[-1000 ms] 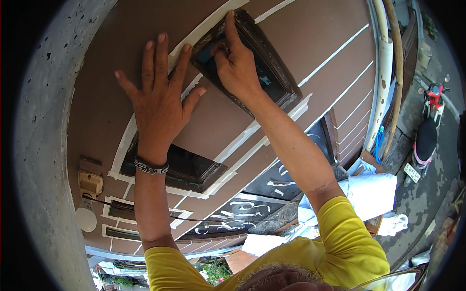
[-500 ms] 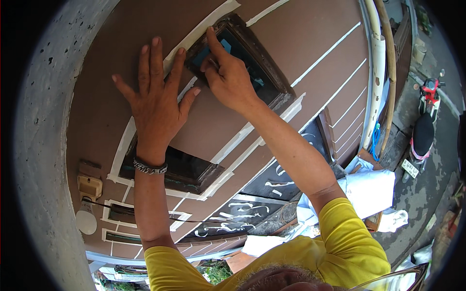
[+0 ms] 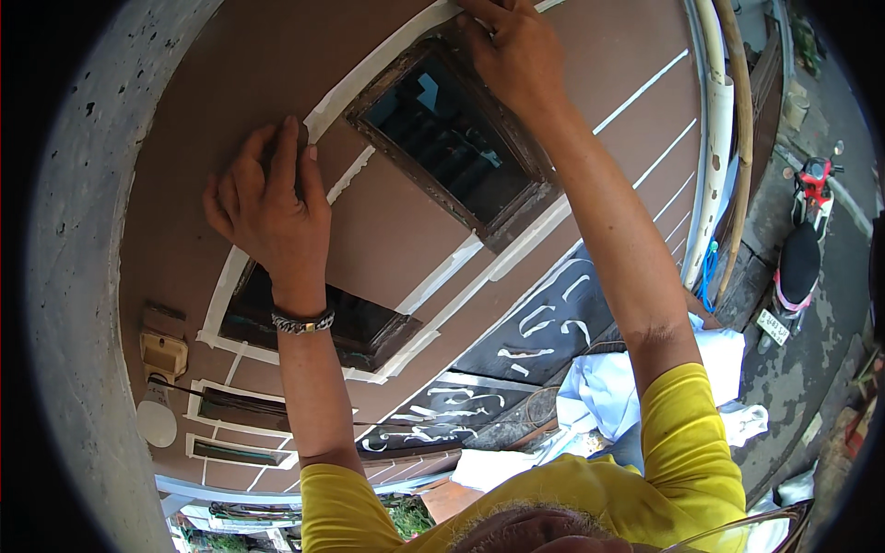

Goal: Applying masking tape around window frames on an exterior wall before painting.

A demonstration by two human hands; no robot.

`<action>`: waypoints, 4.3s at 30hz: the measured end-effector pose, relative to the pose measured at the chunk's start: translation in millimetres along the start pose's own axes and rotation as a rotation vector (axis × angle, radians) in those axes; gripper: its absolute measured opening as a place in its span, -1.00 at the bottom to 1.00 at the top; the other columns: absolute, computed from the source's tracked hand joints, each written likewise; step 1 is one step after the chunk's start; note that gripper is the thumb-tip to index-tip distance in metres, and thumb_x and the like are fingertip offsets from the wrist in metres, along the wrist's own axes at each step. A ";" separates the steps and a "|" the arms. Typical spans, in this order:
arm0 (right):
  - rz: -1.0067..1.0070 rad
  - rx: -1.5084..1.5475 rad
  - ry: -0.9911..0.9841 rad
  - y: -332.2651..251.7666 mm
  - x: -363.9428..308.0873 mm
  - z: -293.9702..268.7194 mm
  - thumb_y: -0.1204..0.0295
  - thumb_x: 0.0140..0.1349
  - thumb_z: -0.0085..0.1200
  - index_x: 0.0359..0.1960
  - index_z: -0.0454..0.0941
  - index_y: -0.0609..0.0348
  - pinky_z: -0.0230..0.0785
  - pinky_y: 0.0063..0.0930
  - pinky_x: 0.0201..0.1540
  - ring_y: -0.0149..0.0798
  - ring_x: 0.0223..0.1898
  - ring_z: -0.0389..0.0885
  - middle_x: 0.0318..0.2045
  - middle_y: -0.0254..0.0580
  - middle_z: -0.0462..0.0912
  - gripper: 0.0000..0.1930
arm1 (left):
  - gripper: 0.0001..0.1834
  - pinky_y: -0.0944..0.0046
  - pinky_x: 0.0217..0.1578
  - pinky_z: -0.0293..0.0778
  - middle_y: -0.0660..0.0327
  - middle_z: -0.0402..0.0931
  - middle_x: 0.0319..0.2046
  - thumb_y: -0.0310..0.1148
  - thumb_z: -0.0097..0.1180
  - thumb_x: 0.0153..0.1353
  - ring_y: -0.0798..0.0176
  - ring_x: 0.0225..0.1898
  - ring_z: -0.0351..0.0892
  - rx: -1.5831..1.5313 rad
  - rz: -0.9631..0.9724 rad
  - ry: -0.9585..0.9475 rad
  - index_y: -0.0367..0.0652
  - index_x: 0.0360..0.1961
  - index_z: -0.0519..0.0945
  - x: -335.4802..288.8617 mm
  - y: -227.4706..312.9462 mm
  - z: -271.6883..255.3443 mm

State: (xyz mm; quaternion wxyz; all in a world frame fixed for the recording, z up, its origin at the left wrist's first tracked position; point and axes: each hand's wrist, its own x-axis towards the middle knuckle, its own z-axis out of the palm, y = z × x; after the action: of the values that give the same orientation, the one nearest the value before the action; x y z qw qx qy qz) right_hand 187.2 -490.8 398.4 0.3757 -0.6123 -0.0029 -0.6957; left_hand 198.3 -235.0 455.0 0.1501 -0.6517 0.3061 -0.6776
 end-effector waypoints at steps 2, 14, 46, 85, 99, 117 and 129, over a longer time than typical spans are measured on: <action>-0.022 -0.010 0.028 -0.2 0.0 1.5 0.55 0.12 0.13 0.01 0.62 0.04 0.45 -0.24 -0.21 -0.02 -0.26 0.61 -0.25 -0.07 0.59 -0.63 | -0.70 -0.04 0.22 0.09 0.47 0.52 -0.04 -0.10 0.15 0.22 0.31 -0.04 0.47 0.009 -0.008 0.004 0.30 -0.02 0.66 -2.7 1.1 1.0; -0.123 0.255 -0.050 9.0 23.1 0.7 0.67 0.10 0.09 -0.26 0.57 0.19 0.47 -0.29 -0.23 -0.03 -0.24 0.62 -0.25 -0.05 0.56 -0.82 | -0.74 -0.10 0.31 -0.10 0.54 0.53 -0.08 -0.11 0.24 0.14 0.36 -0.05 0.46 -0.004 -0.067 0.041 0.34 -0.11 0.70 -3.8 6.8 5.5; -0.807 -0.140 -0.088 16.4 -31.1 -43.5 0.42 0.00 0.13 -0.22 0.54 -0.13 0.24 -0.52 -0.29 -0.46 -0.45 0.53 -0.35 -0.47 0.58 -0.75 | -0.74 -0.21 0.34 -0.24 0.46 0.47 0.06 -0.06 0.20 0.18 0.33 -0.01 0.46 -0.059 -0.138 0.023 0.28 -0.10 0.67 9.1 21.8 9.6; -0.444 -0.043 -0.334 22.2 40.4 -42.5 0.55 0.03 0.15 -0.21 0.41 0.05 0.29 -0.24 -0.24 -0.11 -0.33 0.61 -0.36 -0.23 0.63 -0.72 | -0.84 -0.23 0.35 -0.24 0.48 0.45 0.04 -0.08 0.27 0.12 0.27 0.08 0.38 -0.253 -0.170 -0.017 0.23 -0.29 0.66 15.6 12.9 15.0; -0.418 -0.003 -0.365 18.0 59.2 -27.7 0.45 0.12 0.20 -0.21 0.42 0.11 0.47 -0.17 -0.30 0.03 -0.34 0.67 -0.38 -0.09 0.68 -0.76 | -0.77 -0.27 0.34 -0.26 0.47 0.44 0.03 -0.03 0.27 0.11 0.27 0.13 0.39 -0.253 -0.157 0.008 0.20 -0.25 0.64 20.1 11.4 14.8; -0.348 -0.051 -0.391 20.3 60.8 -22.8 0.44 0.12 0.20 -0.21 0.42 0.12 0.47 -0.13 -0.27 0.09 -0.30 0.65 -0.38 -0.04 0.66 -0.76 | -0.80 -0.27 0.35 -0.31 0.51 0.46 0.03 -0.05 0.27 0.11 0.31 0.12 0.42 -0.273 -0.175 -0.004 0.21 -0.27 0.65 20.1 11.5 13.4; -0.333 -0.037 -0.403 16.8 60.1 -20.8 0.46 0.12 0.18 -0.22 0.44 0.15 0.47 -0.13 -0.29 0.11 -0.31 0.65 -0.38 -0.01 0.66 -0.78 | -0.78 -0.27 0.35 -0.28 0.50 0.47 0.00 -0.04 0.31 0.06 0.31 0.11 0.42 -0.264 -0.168 0.028 0.21 -0.29 0.65 19.2 9.6 16.6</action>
State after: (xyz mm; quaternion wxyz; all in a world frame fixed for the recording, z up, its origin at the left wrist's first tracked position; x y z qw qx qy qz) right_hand 180.4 -543.7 436.8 0.2365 -0.7364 -0.1658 -0.6118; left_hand 210.7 -257.6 463.7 0.0015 -0.6795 0.3388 -0.6508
